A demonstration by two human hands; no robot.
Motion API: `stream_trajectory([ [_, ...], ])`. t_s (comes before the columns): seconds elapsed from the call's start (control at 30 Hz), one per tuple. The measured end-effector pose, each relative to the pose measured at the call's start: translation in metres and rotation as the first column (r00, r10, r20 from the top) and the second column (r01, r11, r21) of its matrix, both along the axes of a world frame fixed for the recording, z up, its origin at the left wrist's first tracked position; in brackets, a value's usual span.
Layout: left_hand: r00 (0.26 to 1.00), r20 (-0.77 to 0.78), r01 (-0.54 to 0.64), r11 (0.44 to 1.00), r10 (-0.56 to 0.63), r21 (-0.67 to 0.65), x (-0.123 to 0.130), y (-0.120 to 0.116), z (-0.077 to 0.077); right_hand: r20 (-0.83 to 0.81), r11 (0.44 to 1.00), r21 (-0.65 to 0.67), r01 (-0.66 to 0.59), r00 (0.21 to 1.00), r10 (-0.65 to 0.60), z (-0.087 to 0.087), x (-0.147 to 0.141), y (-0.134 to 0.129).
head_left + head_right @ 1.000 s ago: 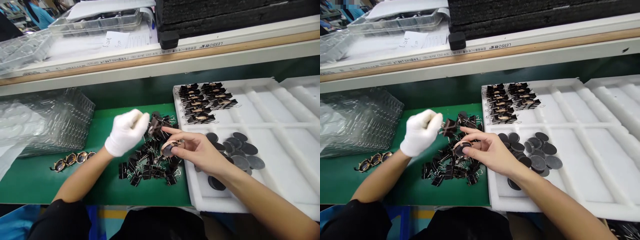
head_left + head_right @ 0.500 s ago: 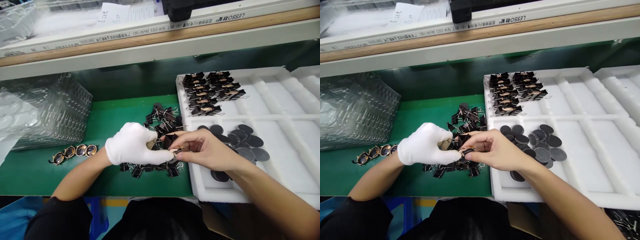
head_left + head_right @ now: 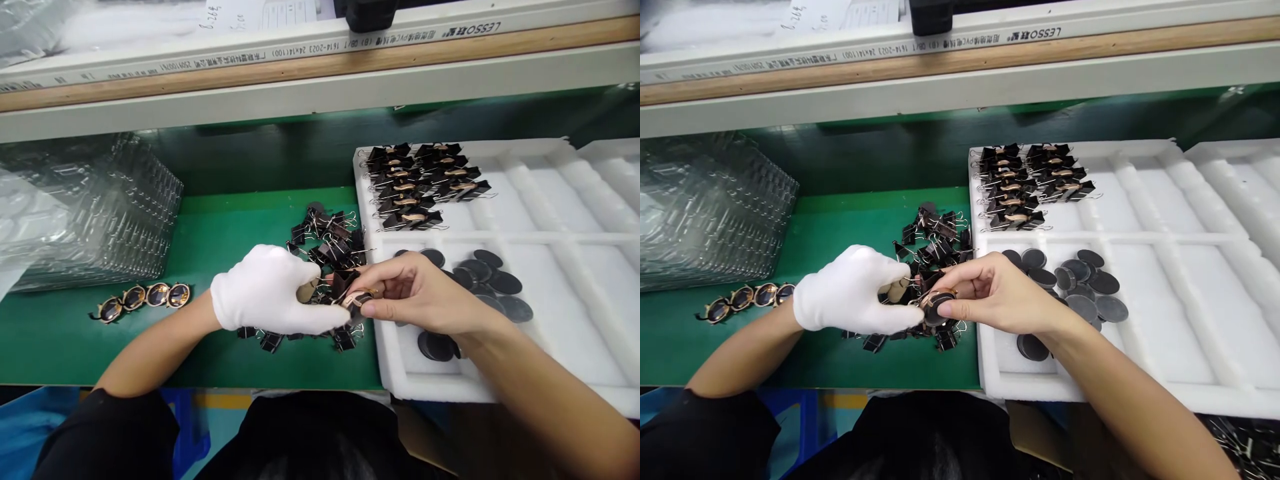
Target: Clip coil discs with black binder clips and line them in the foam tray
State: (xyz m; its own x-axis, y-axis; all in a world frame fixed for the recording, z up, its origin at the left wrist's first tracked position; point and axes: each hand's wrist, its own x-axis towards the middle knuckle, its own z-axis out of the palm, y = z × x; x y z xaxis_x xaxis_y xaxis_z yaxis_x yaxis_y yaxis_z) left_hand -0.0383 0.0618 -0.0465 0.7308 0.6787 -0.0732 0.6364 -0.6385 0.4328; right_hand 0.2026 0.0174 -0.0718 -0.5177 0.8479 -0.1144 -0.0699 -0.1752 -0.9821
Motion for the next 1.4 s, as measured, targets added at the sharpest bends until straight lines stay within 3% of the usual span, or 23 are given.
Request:
stream_trajectory([
  [0.17, 0.996, -0.081, -0.038, 0.998, 0.034, -0.043, 0.002, -0.004, 0.000, 0.236, 0.989, 0.147, 0.018, 0.970, -0.053, 0.000, 0.001, -0.003],
  [0.37, 0.999, -0.017, 0.041, 0.996, -0.040, 0.079, 0.001, -0.001, -0.011, 0.234, 0.987, 0.149, -0.067, 0.972, 0.030, 0.006, 0.007, -0.003],
  [0.47, 0.995, 0.096, -0.033, 0.999, 0.033, -0.001, 0.001, 0.003, -0.011, 0.089, 0.982, 0.147, 0.120, 0.987, -0.134, 0.006, 0.011, 0.000],
  [0.57, 0.971, 0.217, -0.062, 0.986, 0.096, -0.156, 0.002, 0.006, -0.010, -0.113, 0.924, 0.029, 0.382, 0.919, -0.377, -0.001, 0.009, 0.004],
  [0.7, 0.954, 0.244, -0.091, 0.946, 0.172, -0.310, 0.007, 0.005, -0.013, -0.123, 0.858, -0.120, 0.499, 0.851, -0.511, -0.010, -0.001, 0.006],
  [0.9, 0.964, 0.220, -0.061, 0.930, 0.150, -0.363, 0.009, 0.002, -0.019, -0.060, 0.843, -0.116, 0.524, 0.844, -0.533, -0.015, -0.006, 0.007],
  [1.4, 0.943, 0.232, -0.122, 0.896, 0.239, -0.427, 0.014, -0.003, -0.026, -0.128, 0.842, -0.132, 0.524, 0.833, -0.538, -0.021, -0.008, 0.007],
])
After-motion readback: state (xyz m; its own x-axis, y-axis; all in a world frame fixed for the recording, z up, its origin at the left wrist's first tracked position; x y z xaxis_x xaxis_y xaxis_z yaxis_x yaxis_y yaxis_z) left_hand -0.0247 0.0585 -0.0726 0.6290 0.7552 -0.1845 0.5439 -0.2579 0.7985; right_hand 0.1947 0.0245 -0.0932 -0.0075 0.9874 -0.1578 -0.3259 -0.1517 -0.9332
